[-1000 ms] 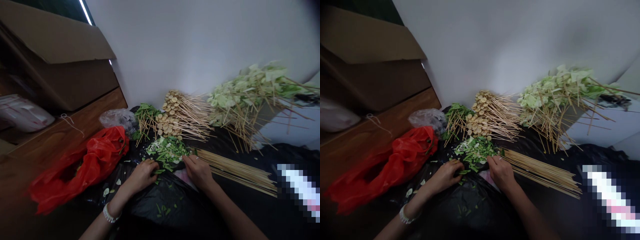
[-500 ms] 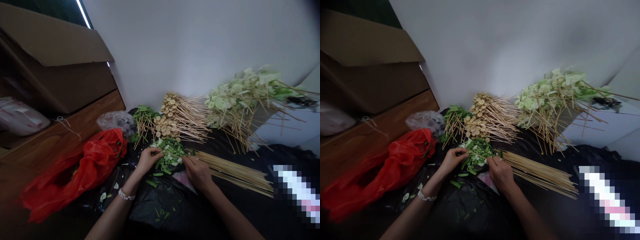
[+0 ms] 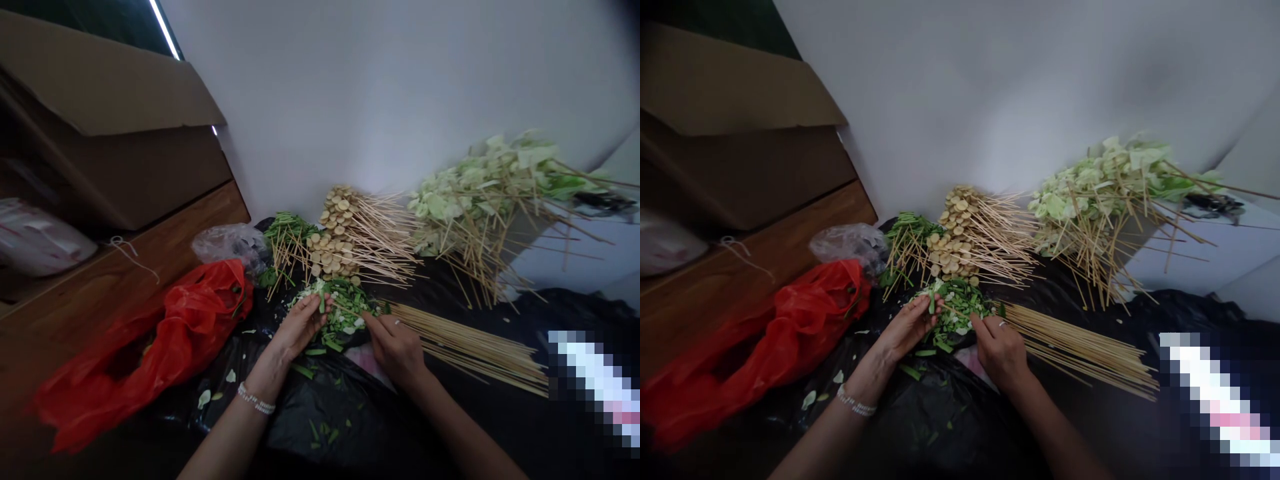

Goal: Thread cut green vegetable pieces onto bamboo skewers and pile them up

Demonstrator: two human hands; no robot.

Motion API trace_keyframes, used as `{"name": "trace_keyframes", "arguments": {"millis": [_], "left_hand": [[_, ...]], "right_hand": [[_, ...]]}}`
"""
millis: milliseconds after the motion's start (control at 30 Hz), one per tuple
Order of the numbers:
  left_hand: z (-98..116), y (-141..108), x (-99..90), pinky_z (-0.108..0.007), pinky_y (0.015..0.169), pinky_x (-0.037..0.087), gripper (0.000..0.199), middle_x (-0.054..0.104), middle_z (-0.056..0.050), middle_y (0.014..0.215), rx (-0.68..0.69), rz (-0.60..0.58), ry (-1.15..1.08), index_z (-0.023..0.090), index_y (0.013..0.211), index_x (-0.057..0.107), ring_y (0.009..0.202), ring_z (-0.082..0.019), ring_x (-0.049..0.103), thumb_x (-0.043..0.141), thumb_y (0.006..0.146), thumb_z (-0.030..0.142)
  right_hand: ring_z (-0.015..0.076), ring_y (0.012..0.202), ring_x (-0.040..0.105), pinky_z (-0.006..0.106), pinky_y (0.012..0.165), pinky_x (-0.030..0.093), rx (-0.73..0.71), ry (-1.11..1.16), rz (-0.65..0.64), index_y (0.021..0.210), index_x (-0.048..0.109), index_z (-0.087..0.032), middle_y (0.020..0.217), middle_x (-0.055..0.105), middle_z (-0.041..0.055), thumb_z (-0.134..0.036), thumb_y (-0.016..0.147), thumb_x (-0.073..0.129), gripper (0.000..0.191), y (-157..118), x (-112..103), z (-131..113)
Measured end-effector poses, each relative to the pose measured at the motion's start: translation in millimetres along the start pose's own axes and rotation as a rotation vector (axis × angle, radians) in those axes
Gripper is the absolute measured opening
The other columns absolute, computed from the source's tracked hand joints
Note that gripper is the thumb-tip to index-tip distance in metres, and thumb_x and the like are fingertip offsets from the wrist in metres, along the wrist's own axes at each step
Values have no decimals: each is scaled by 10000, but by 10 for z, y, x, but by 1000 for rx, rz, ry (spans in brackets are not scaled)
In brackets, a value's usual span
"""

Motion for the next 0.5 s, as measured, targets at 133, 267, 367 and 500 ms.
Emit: {"name": "trace_keyframes", "arguments": {"millis": [133,267,367,500], "left_hand": [[-23,0,-16,-141,645,486,198,689,-34,915,-15,17,-52,154,930,719,719,-54,599,742,751,237],[-48,2,-4,-145,645,489,167,684,-26,894,-11,1,-55,160,899,726,699,-50,583,748,742,211],[-63,-2,11,-146,626,489,121,686,-31,935,-14,-10,-72,152,841,726,676,-44,566,754,732,196],[-75,-4,-4,-149,614,493,127,686,-36,993,-16,13,-82,146,817,731,649,-37,549,774,704,181]], "right_hand": [[127,685,555,250,612,381,-19,6,19,1127,645,-154,750,627,33,-90,859,451,337,-7,-11,-15],[122,688,557,242,607,387,-22,10,11,1127,649,-161,754,624,34,-82,839,440,364,-18,5,-15],[121,681,552,243,610,383,-26,6,3,1127,648,-160,747,620,31,-88,848,434,359,-16,11,-19],[124,659,538,251,601,368,-29,-4,3,1121,651,-160,729,613,25,-80,852,432,355,-8,2,-32]]}}
Point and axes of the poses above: each hand's wrist, its own y-axis towards the middle knuckle, its own x-axis out of the palm, z = x × y, the point moved 7 cm from there along y, towards the middle knuckle
